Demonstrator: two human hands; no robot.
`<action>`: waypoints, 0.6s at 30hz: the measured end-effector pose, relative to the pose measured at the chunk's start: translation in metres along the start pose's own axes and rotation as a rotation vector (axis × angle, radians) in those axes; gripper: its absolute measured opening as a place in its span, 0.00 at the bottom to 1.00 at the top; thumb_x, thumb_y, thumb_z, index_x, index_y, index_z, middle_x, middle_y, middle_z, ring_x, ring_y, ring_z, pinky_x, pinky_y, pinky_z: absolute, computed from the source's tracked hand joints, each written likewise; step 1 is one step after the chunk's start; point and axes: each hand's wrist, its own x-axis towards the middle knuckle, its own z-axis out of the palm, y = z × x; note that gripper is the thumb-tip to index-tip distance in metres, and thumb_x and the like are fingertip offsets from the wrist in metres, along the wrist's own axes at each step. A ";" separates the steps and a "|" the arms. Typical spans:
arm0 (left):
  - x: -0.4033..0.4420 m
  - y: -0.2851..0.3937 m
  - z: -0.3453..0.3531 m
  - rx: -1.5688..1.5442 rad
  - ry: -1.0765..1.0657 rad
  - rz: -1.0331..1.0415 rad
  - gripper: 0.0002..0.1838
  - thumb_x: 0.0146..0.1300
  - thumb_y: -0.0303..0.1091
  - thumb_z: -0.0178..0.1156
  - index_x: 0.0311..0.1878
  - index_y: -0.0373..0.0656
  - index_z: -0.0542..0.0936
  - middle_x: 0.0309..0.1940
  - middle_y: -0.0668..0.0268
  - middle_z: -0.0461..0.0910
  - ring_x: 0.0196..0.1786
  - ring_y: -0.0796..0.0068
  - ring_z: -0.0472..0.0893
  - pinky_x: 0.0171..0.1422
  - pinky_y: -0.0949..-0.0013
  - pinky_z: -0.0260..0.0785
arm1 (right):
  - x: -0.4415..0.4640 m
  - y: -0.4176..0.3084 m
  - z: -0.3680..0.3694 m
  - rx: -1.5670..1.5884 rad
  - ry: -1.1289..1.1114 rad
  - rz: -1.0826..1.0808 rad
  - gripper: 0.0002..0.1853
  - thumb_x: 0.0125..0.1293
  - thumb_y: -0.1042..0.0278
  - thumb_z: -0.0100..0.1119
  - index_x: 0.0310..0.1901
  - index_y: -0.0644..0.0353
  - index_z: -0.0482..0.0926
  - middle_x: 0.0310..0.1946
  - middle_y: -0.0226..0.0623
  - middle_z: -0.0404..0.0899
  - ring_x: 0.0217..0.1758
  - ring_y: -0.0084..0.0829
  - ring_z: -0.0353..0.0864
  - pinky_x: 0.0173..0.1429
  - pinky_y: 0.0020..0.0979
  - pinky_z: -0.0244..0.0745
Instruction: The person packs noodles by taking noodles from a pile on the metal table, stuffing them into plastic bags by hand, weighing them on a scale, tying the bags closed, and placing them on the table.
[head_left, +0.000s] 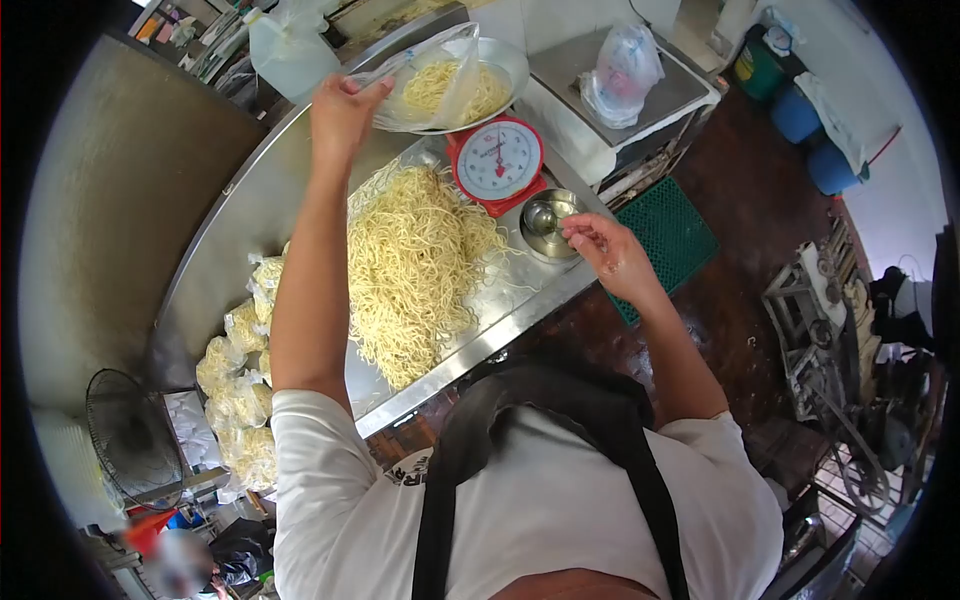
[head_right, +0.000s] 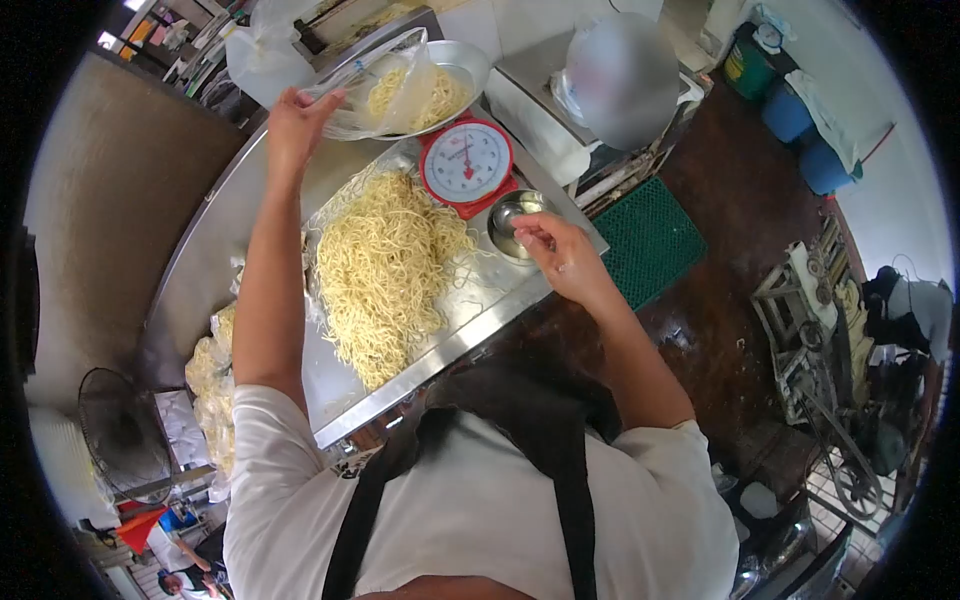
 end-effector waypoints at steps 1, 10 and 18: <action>0.004 0.001 0.001 0.070 0.007 0.062 0.29 0.49 0.53 0.75 0.28 0.36 0.73 0.22 0.59 0.77 0.27 0.64 0.77 0.35 0.62 0.71 | 0.001 0.003 -0.002 0.009 0.001 0.001 0.12 0.69 0.70 0.59 0.52 0.62 0.80 0.39 0.39 0.84 0.42 0.28 0.83 0.49 0.29 0.77; 0.020 0.010 0.019 0.060 -0.117 0.111 0.24 0.60 0.47 0.65 0.52 0.37 0.81 0.33 0.48 0.84 0.38 0.51 0.84 0.47 0.57 0.74 | -0.004 0.015 -0.008 0.029 -0.060 0.036 0.12 0.70 0.70 0.59 0.52 0.62 0.80 0.38 0.39 0.84 0.41 0.29 0.83 0.49 0.29 0.77; -0.028 0.035 -0.006 -0.574 -0.039 -0.014 0.14 0.73 0.39 0.56 0.44 0.38 0.83 0.16 0.72 0.71 0.18 0.83 0.67 0.24 0.72 0.57 | 0.002 -0.014 0.021 0.014 -0.046 0.027 0.11 0.69 0.72 0.59 0.51 0.63 0.80 0.36 0.38 0.84 0.41 0.27 0.83 0.48 0.28 0.77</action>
